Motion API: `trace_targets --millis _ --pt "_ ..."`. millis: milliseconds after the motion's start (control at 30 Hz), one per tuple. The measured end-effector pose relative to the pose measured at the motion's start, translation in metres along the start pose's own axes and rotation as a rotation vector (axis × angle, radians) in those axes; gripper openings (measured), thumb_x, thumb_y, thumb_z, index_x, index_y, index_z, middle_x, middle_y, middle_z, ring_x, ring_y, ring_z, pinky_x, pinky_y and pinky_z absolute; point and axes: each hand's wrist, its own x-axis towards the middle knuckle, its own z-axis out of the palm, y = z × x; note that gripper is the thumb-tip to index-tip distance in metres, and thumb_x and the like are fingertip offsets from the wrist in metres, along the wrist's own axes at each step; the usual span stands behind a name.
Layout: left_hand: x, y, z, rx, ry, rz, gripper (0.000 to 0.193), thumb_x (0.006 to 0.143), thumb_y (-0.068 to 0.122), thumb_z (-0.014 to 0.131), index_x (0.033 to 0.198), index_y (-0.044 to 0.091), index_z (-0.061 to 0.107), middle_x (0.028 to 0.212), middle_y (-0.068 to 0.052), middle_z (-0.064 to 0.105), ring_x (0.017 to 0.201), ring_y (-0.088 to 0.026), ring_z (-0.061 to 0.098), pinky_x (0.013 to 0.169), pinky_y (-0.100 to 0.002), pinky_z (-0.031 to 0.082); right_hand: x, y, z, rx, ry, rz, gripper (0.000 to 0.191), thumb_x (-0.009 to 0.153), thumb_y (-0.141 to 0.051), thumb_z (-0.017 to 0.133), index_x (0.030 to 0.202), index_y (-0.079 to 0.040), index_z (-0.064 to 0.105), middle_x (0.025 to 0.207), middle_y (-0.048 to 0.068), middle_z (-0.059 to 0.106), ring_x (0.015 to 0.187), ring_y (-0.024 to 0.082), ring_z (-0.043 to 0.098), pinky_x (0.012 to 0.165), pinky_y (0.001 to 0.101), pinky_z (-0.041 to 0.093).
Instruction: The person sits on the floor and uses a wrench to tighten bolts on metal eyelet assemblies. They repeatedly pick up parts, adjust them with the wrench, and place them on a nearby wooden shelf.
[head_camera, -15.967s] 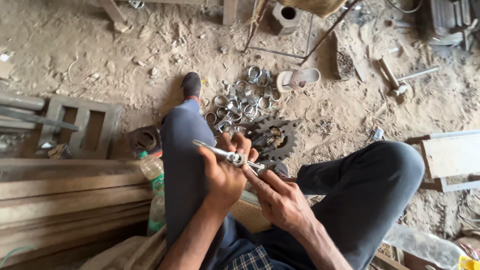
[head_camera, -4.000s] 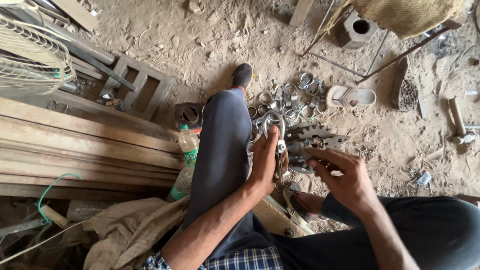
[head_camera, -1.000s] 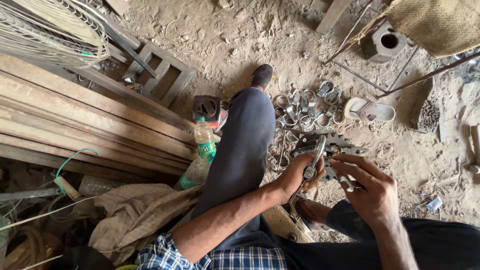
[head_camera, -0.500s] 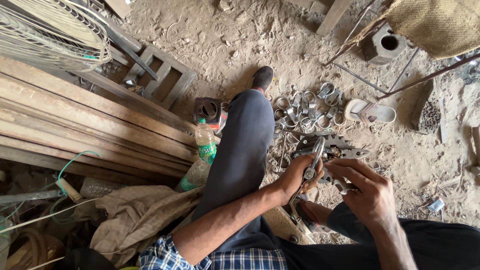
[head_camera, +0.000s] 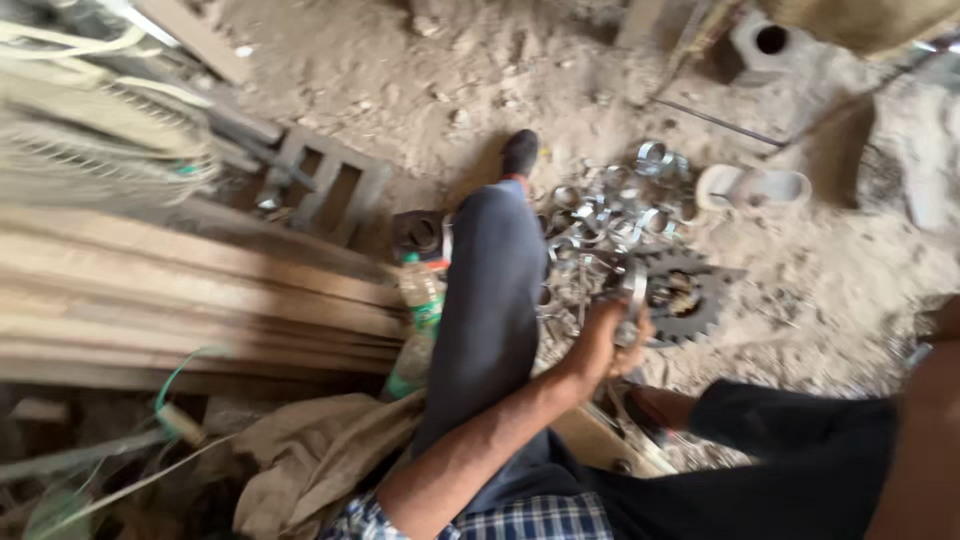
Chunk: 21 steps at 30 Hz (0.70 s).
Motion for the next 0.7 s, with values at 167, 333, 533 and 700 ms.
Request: trace_targets --millis 167,333,533,700 --pt "0.019 -0.001 -0.004 -0.208 0.454 -0.434 0.036 0.102 0.055 0.042 0.087 0.025 0.057 0.058 0.005 0.050 0.043 -0.008 0.037 0.041 -0.024 0.025 -0.076 0.116 0.082 -0.610 -0.966 0.297 0.053 0.104 -0.044 0.036 0.129 -0.010 0.067 0.108 0.007 0.076 0.076 0.016 0.071 0.057 0.0269 0.058" --pt "0.016 -0.002 -0.010 -0.202 0.409 -0.249 0.047 0.105 0.046 0.034 0.073 0.014 0.048 0.052 0.002 0.041 0.038 -0.012 0.036 0.037 -0.030 0.028 -0.088 0.137 0.085 -0.677 -1.114 0.383 0.050 0.105 -0.038 0.037 0.132 -0.007 0.065 0.104 0.009 0.074 0.074 0.017 0.069 0.060 0.0280 0.057" --pt "0.012 -0.005 -0.007 -0.205 0.310 -0.167 0.038 0.104 0.033 0.035 0.071 0.018 0.044 0.051 0.004 0.041 0.039 -0.010 0.035 0.038 -0.029 0.029 -0.089 0.084 0.064 -0.573 -0.915 0.317 0.047 0.106 -0.031 0.039 0.137 -0.004 0.062 0.099 0.011 0.071 0.073 0.019 0.067 0.063 0.0293 0.056" --pt "0.017 -0.008 -0.003 -0.085 0.369 -0.171 0.039 0.105 0.035 0.042 0.072 0.015 0.047 0.053 0.003 0.044 0.041 -0.011 0.039 0.041 -0.031 0.031 -0.066 -0.027 0.018 -0.173 -0.011 -0.202 0.045 0.106 -0.025 0.041 0.140 -0.002 0.059 0.095 0.013 0.069 0.071 0.020 0.065 0.065 0.0304 0.056"
